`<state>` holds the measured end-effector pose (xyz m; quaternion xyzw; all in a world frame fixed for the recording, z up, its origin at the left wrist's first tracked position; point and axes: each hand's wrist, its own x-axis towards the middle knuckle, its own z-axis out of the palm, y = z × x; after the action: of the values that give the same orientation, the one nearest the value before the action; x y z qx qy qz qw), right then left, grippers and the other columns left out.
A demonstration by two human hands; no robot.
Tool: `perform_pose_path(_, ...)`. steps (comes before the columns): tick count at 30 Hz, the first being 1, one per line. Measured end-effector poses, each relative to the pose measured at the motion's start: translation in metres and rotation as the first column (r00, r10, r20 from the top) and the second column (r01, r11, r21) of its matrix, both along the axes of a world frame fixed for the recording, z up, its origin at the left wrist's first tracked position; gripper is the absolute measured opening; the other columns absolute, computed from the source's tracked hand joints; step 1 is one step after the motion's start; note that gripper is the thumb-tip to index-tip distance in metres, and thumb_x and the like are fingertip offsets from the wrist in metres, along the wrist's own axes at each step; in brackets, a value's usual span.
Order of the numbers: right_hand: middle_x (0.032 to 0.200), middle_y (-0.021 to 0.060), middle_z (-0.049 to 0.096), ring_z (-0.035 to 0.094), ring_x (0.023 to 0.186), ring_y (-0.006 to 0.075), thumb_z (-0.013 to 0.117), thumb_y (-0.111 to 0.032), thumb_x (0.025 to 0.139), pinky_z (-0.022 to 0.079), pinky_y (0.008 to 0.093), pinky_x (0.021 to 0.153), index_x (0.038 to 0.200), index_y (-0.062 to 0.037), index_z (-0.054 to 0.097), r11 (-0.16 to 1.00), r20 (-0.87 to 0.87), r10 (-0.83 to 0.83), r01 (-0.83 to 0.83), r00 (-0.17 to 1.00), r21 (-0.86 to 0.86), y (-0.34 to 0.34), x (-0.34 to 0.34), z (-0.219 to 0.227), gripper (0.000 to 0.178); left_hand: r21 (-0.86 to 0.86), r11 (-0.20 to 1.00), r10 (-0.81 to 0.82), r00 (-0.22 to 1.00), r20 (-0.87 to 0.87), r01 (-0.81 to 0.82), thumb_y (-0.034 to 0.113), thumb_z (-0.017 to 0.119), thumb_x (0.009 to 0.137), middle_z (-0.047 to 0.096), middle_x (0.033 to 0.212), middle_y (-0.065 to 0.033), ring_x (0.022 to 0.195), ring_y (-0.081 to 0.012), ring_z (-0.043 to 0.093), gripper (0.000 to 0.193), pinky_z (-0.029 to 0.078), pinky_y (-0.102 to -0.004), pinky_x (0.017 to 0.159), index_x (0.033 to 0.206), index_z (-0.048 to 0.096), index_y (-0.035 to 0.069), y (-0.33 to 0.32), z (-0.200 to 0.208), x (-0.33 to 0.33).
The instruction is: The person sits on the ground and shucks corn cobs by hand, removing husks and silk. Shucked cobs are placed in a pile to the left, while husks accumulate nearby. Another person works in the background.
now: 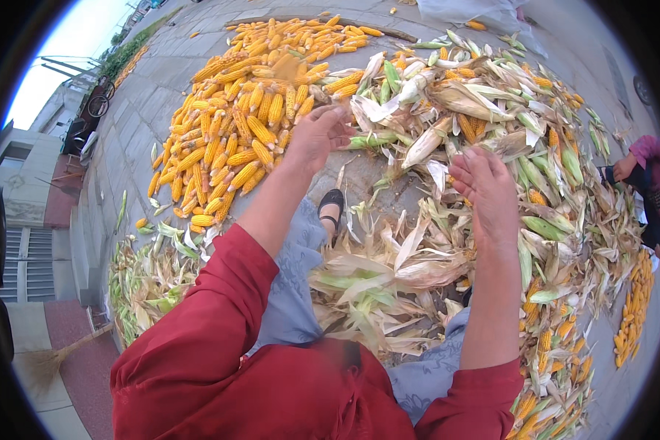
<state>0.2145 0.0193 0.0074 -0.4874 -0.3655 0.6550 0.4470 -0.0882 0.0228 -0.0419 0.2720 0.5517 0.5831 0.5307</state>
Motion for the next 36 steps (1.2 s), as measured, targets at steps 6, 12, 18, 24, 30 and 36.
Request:
perform_pose_path(6,0.102,0.0210,0.063,0.063,0.094,0.0333,0.070,-0.026,0.076,0.050,0.0410,0.081,0.106,0.0003,0.058,0.636,0.851,0.190,-0.721,0.490,0.273,-0.051,-0.032,-0.015,0.042,-0.075,0.980,-0.200,0.892,-0.405,0.185,0.016,0.064,0.086,0.066,0.081,-0.0047,0.072,-0.0113,0.059,0.018,0.047,-0.0253,0.068,0.092,0.066,-0.001,0.012,-0.042,0.024)
perform_pose_path(12,0.090,0.0179,0.066,0.065,0.090,0.0338,0.069,-0.015,0.072,0.053,0.0422,0.079,0.093,0.0006,0.062,0.403,0.833,0.535,-0.909,0.140,-0.106,-0.094,-0.020,-0.014,0.027,-0.269,0.857,-0.494,0.556,-0.668,0.440,0.017,0.065,0.078,0.067,0.090,-0.0073,0.078,-0.0130,0.060,0.032,0.048,-0.0278,0.073,0.104,0.066,-0.001,0.024,-0.100,0.084)
perform_pose_path(18,0.085,0.0159,0.062,0.063,0.082,0.0325,0.064,-0.013,0.074,0.051,0.0425,0.071,0.093,0.0004,0.058,0.536,0.851,0.382,-0.836,0.361,0.114,-0.114,0.004,-0.015,0.025,-0.573,0.606,-0.787,0.522,-0.331,0.551,0.020,0.065,0.075,0.067,0.103,-0.0149,0.092,-0.0230,0.064,0.044,0.049,-0.0321,0.083,0.113,0.063,-0.001,0.035,-0.189,0.168)
perform_pose_path(24,0.088,0.0122,0.056,0.058,0.083,0.0267,0.061,-0.015,0.077,0.046,0.0356,0.070,0.099,0.0002,0.055,0.588,0.811,0.428,-0.804,0.400,0.087,-0.118,0.054,-0.001,0.028,-0.612,0.693,-0.684,0.615,-0.392,0.380,0.023,0.066,0.080,0.061,0.100,-0.0074,0.081,-0.0157,0.058,0.048,0.049,-0.0326,0.067,0.121,0.053,0.002,0.066,-0.337,0.250)
perform_pose_path(30,0.094,0.0122,0.056,0.058,0.088,0.0263,0.063,-0.021,0.075,0.047,0.0352,0.074,0.109,0.0014,0.054,0.626,0.707,0.520,-0.777,0.479,0.065,-0.097,0.073,0.004,0.041,-0.626,0.763,-0.457,0.819,-0.347,0.161,0.024,0.067,0.080,0.062,0.093,-0.0122,0.069,-0.0183,0.059,0.045,0.050,-0.0342,0.059,0.116,0.055,-0.001,0.104,-0.388,0.296)
perform_pose_path(36,0.093,0.0122,0.055,0.057,0.087,0.0265,0.063,-0.021,0.076,0.047,0.0358,0.076,0.108,0.0011,0.054,0.664,0.708,0.493,-0.745,0.506,0.070,-0.094,0.074,0.004,0.040,-0.581,0.694,-0.364,0.904,0.225,0.424,0.019,0.070,0.080,0.063,0.090,-0.0141,0.064,-0.0211,0.060,0.032,0.050,-0.0346,0.058,0.102,0.056,0.002,0.105,-0.330,0.281)
